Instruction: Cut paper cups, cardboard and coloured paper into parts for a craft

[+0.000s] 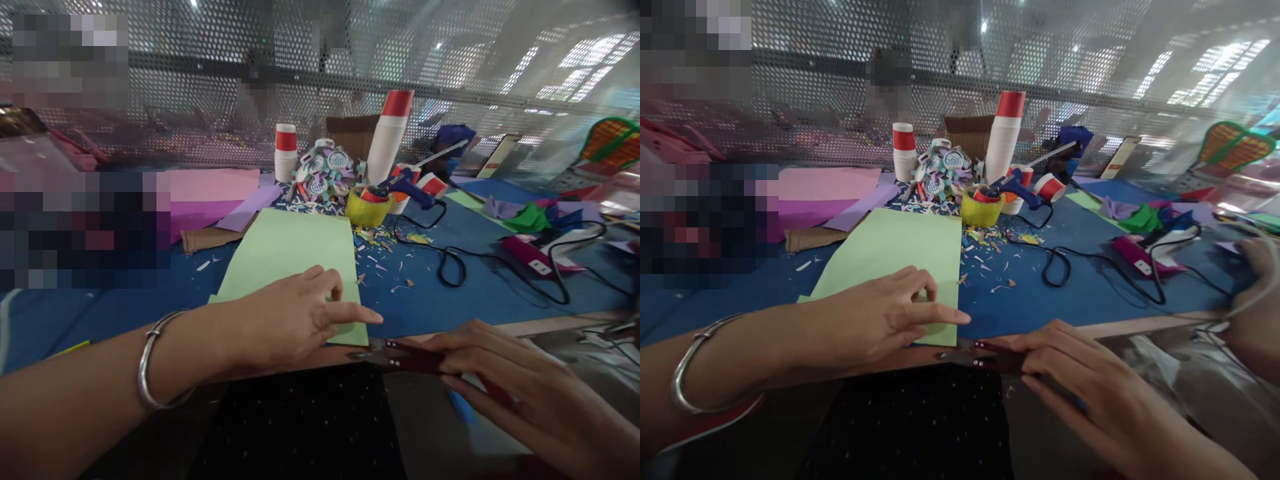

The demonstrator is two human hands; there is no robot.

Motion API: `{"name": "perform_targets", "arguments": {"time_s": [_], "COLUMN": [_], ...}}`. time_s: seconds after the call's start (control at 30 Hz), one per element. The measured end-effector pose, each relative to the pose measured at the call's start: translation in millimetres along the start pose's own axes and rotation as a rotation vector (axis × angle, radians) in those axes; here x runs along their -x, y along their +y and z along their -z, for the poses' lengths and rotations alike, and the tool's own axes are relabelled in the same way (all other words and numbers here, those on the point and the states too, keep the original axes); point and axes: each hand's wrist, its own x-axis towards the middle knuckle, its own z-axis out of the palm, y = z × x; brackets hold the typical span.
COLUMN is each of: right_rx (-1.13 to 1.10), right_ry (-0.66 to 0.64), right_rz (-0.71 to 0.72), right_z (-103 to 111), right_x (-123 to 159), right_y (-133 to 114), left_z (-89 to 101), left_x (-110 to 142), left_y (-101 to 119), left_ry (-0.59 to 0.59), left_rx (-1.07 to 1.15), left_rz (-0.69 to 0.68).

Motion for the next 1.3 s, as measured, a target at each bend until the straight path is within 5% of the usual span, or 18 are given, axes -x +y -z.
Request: {"name": "perform_targets", "arguments": {"time_s": [0.1, 0.33, 0.8, 1.3], "right_rx": [-0.005, -0.019, -0.069, 0.003], "right_ry": [-0.029, 0.011, -0.018, 0.024], "right_rz": [0.011, 0.027, 0.188, 0.312], "right_z": [-2, 3, 3, -3], "right_x": [-1, -11, -27, -54], "right_y": [1, -5, -20, -50], "left_z": [-4.5, -4.6, -3.0, 1.8], "left_x": [1, 4, 6, 1], "left_y": [-7, -24, -24, -25], "left_ry": [0.045, -0.112, -0.137, -0.299], "left_rx": [-0.011, 0.045, 0.059, 0.133], "left_rz": [-0.068, -0.063, -0.085, -0.031]}}
